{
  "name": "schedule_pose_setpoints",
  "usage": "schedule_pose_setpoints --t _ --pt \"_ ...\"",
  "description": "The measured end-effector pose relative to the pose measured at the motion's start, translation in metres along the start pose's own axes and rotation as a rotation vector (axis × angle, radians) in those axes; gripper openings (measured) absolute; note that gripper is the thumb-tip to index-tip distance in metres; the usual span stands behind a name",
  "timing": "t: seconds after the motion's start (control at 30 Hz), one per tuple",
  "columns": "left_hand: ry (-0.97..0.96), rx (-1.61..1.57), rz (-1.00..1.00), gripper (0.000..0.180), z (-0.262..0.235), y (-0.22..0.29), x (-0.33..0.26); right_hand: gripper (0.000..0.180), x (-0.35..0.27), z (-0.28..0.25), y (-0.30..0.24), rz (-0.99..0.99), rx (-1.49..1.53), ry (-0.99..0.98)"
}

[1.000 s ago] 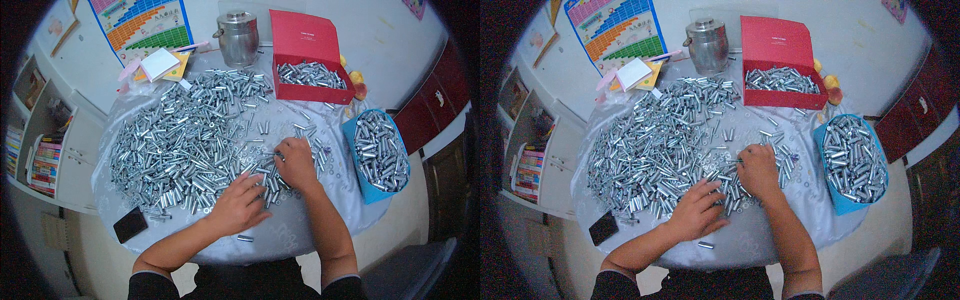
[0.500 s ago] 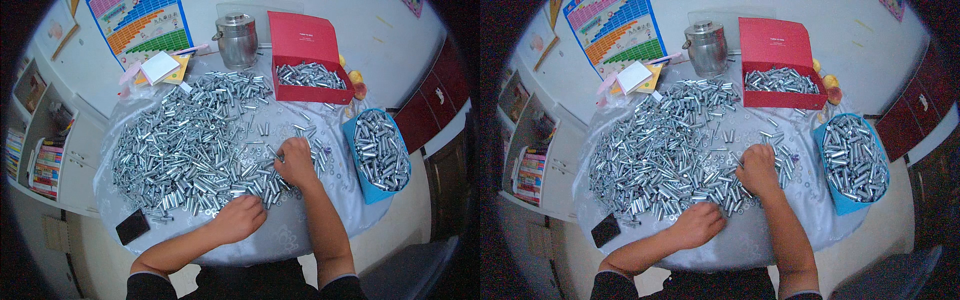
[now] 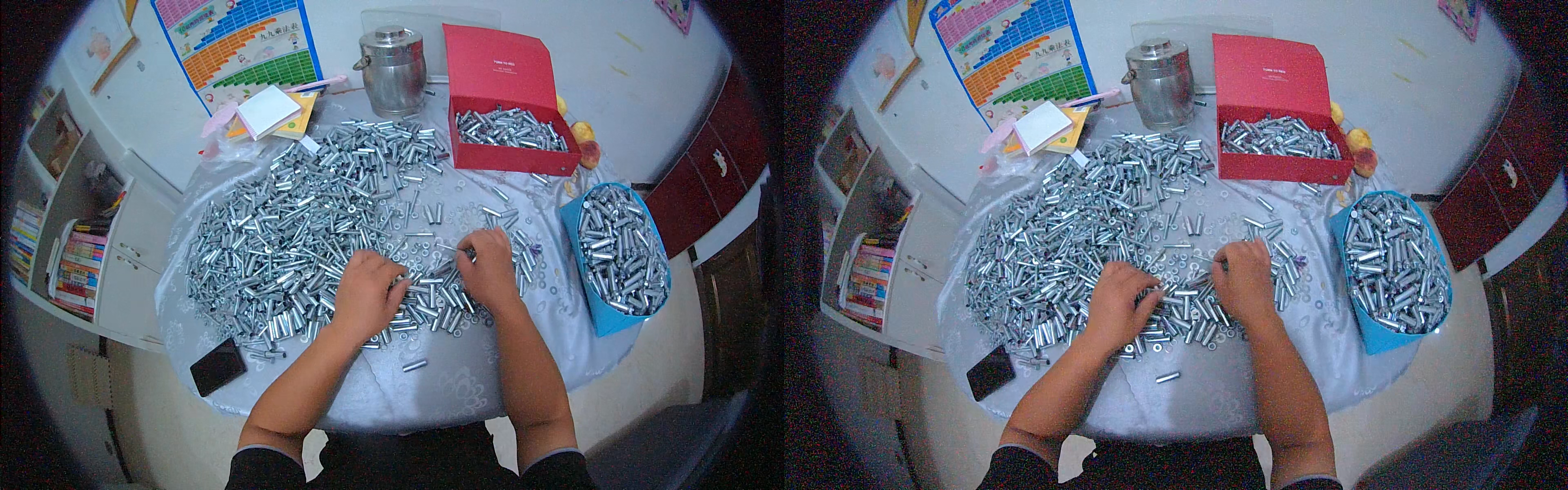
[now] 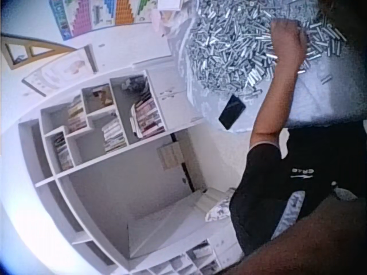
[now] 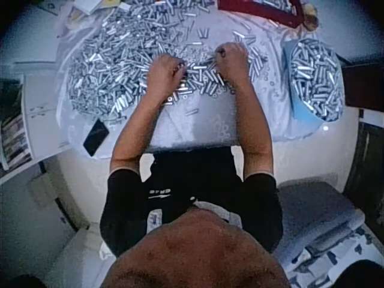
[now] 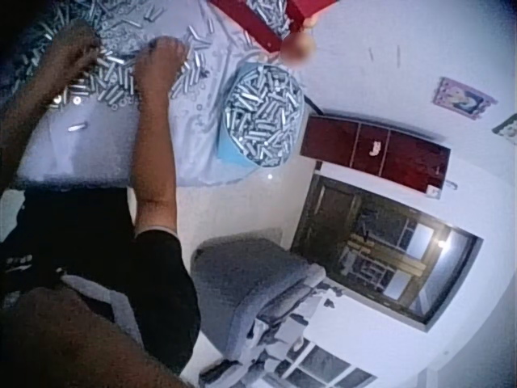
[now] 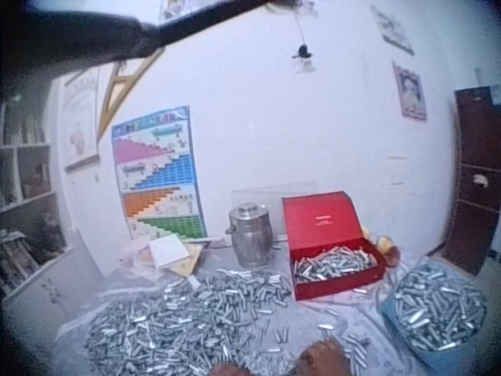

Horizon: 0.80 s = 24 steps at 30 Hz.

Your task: The person sits at a table and repeatedly picks up small metal cylindrical components and washers. They insert the washers into the components by hand and place the assembled units into a red box. The process is repetitive and involves handling small hardware parts one at a time.

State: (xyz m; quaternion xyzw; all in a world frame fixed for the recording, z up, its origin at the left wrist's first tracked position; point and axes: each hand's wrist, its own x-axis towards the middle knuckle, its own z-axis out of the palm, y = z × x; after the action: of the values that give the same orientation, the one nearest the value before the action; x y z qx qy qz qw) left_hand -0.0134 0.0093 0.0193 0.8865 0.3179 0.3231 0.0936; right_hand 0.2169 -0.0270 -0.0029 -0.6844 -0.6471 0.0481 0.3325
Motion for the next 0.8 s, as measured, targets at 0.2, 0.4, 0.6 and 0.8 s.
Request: schedule_pose_setpoints --t 0.2,0.4,0.6,0.8 --pt "-0.063 -0.067 0.04 0.025 0.009 0.016 0.017 0.01 0.0 -0.005 -0.003 0.062 0.116 0.01" --pt "-0.156 -0.151 0.156 0.036 -0.001 0.034 0.022 0.011 -0.004 -0.009 0.002 0.011 0.036 0.01" --pt "-0.725 -0.322 0.425 0.043 -0.003 0.074 -0.061 0.009 0.0 -0.005 0.0 -0.012 -0.002 -0.003" --pt "-0.585 -0.154 0.357 0.027 0.0 0.049 -0.059 0.014 0.0 -0.007 0.0 -0.028 -0.069 -0.074"
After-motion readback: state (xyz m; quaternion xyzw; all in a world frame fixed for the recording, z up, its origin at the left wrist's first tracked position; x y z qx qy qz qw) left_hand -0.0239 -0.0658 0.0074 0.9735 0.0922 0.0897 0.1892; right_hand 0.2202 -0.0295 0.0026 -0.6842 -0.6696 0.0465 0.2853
